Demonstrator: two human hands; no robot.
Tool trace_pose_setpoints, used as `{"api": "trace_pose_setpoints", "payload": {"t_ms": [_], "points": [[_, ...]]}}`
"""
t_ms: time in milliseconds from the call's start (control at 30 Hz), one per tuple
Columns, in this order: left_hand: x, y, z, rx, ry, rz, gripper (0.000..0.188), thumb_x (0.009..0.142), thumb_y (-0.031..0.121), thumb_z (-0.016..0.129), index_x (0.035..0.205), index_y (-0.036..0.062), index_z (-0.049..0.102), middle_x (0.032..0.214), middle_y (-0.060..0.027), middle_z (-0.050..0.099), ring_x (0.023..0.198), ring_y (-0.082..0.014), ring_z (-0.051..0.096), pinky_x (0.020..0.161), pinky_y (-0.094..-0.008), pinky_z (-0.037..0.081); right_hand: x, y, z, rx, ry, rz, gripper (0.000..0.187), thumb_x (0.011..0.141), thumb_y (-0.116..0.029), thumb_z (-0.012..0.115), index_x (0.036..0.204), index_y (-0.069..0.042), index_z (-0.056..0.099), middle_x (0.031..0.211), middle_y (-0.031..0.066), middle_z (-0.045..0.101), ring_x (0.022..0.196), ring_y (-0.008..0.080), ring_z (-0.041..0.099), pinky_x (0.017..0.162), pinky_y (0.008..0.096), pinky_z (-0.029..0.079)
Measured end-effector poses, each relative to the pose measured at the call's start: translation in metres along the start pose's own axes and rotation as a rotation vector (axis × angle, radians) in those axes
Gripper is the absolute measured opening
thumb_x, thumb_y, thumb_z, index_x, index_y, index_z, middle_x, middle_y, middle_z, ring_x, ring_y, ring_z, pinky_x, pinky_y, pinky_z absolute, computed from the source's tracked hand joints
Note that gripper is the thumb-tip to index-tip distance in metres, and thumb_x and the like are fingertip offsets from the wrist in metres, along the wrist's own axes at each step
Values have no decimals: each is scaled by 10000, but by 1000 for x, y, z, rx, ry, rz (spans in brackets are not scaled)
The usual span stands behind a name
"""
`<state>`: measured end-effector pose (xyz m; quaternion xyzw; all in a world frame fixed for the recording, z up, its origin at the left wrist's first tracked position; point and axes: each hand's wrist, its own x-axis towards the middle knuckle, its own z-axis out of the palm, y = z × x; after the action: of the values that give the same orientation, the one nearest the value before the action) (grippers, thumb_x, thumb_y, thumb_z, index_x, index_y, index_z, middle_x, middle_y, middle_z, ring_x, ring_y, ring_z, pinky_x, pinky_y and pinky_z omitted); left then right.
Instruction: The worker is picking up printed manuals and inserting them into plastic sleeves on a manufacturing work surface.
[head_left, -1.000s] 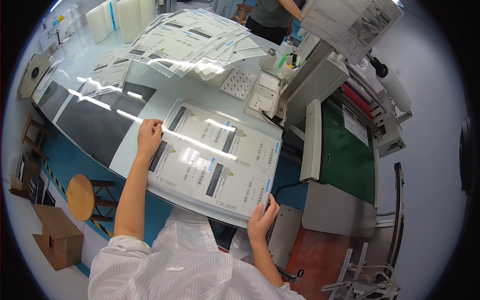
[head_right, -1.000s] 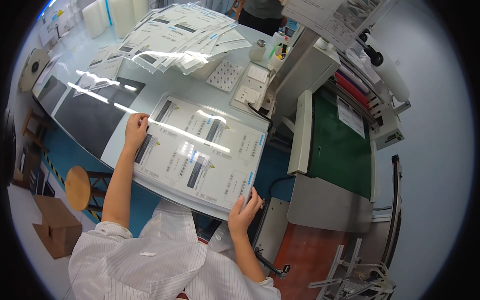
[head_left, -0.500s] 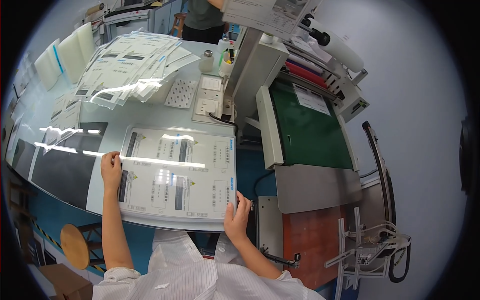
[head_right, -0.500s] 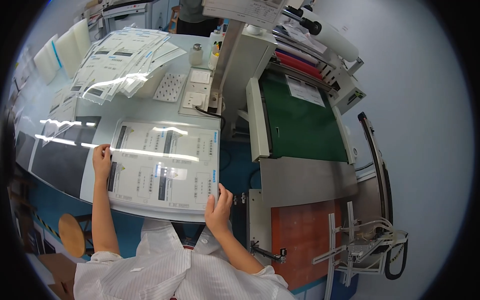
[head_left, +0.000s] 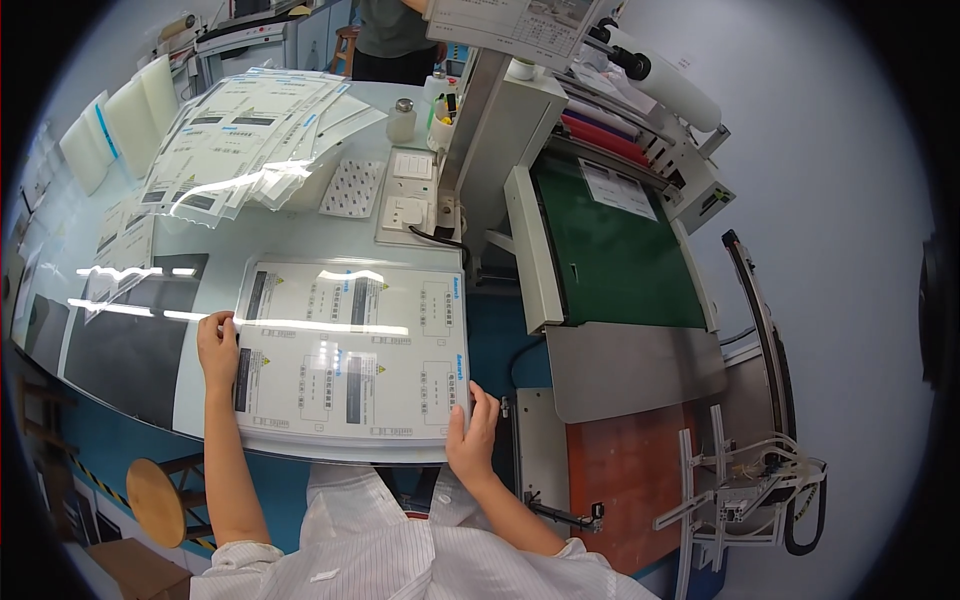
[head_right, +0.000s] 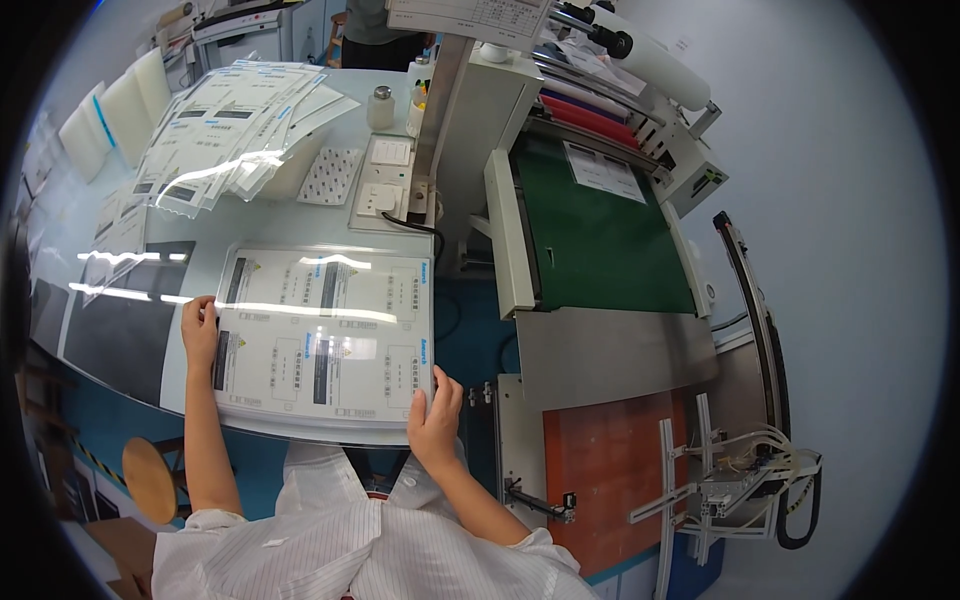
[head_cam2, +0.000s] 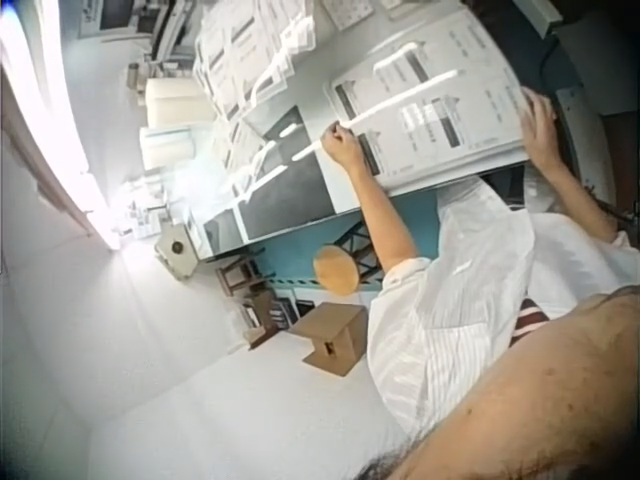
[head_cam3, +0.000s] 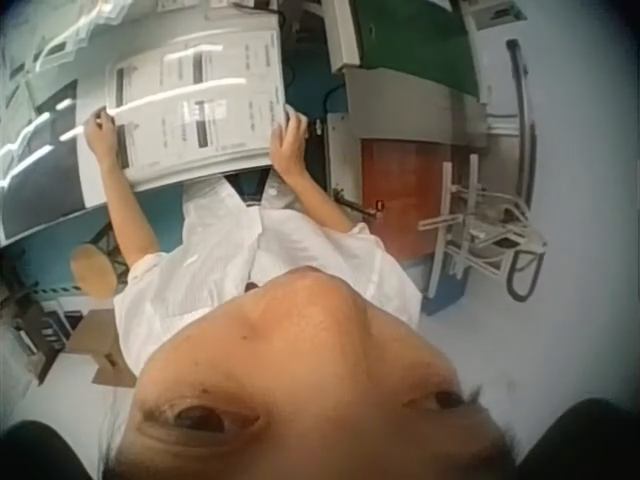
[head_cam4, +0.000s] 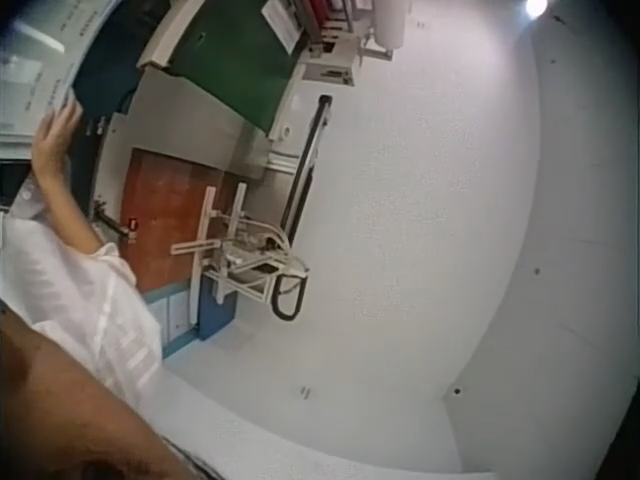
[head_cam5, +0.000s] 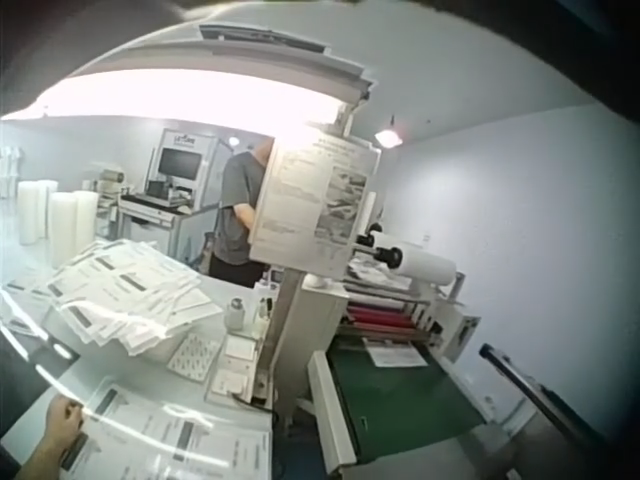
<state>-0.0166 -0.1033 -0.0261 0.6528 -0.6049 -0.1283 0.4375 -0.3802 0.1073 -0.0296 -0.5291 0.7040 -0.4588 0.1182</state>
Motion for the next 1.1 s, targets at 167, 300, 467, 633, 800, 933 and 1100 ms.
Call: {"api": "trace_pose_setpoints", "payload": {"t_ms": [167, 300, 467, 633, 800, 933, 1100], "points": [[0, 0, 0, -10, 1, 2, 180, 934, 129, 563, 1024, 18, 674, 978, -83, 595, 740, -181, 511, 705, -311, 453, 0, -1, -1, 3, 0, 3, 463, 961, -174, 512, 1347, 59, 404, 1244, 239, 434, 1135, 373, 485, 988, 439, 412], [1, -1, 0, -15, 5, 7, 181, 932, 126, 561, 1023, 15, 673, 980, -82, 594, 735, -176, 503, 704, -305, 452, 0, 0, 0, 5, 0, -8, 464, 961, -169, 510, 1349, 62, 402, 1245, 240, 431, 1136, 371, 484, 984, 440, 413], [2, -4, 0, -15, 2, 6, 185, 931, 126, 558, 1025, 15, 673, 982, -80, 593, 736, -176, 501, 704, -304, 451, 0, -1, 0, 17, 2, 2, 463, 960, -165, 508, 1350, 60, 402, 1243, 240, 431, 1137, 373, 482, 983, 440, 412], [3, -4, 2, -13, -17, 15, 187, 935, 135, 562, 1025, 15, 674, 976, -78, 590, 738, -175, 503, 700, -303, 451, 0, -1, 0, 29, 23, 18, 463, 955, -161, 510, 1347, 60, 404, 1242, 238, 435, 1134, 375, 483, 983, 442, 413], [3, -14, 1, -15, 2, 5, 183, 945, 141, 562, 1033, 24, 673, 967, -75, 583, 741, -171, 509, 701, -301, 451, 0, -3, -2, 13, 27, 7, 463, 945, -161, 523, 1337, 58, 410, 1229, 236, 452, 1126, 382, 487, 980, 442, 416], [3, -12, 5, 11, -13, 18, 183, 944, 133, 562, 1045, 28, 672, 960, -70, 582, 745, -166, 511, 701, -298, 451, 0, -2, -4, 37, 41, 34, 458, 941, -157, 529, 1328, 58, 414, 1223, 238, 456, 1120, 384, 487, 980, 444, 416], [5, -15, 2, 15, -21, 14, 185, 939, 126, 565, 1050, 26, 674, 972, -63, 590, 745, -155, 508, 697, -292, 452, 0, -3, -3, 58, 54, 17, 448, 938, -150, 534, 1318, 57, 419, 1213, 236, 461, 1110, 382, 488, 977, 447, 416]]}}
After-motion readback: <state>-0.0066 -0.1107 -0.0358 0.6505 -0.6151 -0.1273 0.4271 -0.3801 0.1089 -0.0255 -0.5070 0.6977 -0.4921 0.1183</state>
